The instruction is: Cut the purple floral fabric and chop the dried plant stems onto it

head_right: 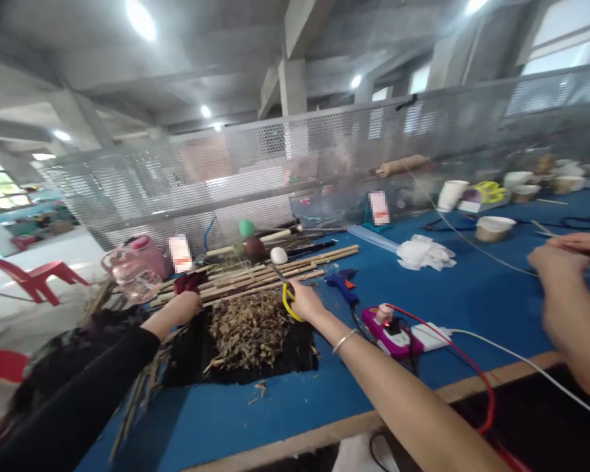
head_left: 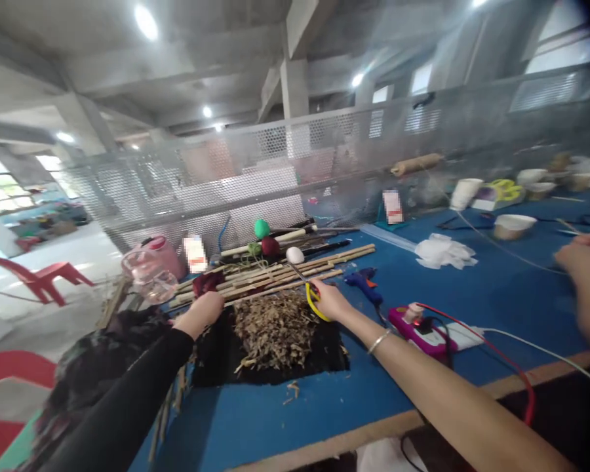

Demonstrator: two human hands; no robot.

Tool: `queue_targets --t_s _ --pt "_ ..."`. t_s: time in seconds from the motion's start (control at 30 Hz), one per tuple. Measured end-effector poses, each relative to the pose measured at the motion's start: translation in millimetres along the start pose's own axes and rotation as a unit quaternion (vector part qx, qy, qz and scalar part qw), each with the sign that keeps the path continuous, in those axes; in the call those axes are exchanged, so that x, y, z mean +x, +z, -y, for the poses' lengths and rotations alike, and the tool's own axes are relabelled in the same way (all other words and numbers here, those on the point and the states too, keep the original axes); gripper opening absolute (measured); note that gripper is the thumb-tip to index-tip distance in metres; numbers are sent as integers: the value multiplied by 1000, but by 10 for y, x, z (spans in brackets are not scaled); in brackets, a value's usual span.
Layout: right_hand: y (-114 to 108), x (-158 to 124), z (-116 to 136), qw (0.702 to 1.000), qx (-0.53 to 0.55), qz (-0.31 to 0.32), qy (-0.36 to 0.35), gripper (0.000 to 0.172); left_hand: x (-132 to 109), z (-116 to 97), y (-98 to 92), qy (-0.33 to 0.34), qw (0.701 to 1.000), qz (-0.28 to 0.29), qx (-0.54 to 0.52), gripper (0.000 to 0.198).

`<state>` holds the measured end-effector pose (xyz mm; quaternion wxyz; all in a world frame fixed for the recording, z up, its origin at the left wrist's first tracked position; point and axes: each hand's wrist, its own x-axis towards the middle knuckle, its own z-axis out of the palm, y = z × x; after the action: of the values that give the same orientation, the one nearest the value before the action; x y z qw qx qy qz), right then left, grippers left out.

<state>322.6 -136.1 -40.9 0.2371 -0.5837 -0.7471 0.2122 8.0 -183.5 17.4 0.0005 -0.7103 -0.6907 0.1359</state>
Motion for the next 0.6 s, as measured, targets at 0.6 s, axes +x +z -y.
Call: queue_targets --t_s 0.6 --pt "189 526 -270 994 -80 -41 -64 42 169 212 601 -74 980 -32 -180 25"
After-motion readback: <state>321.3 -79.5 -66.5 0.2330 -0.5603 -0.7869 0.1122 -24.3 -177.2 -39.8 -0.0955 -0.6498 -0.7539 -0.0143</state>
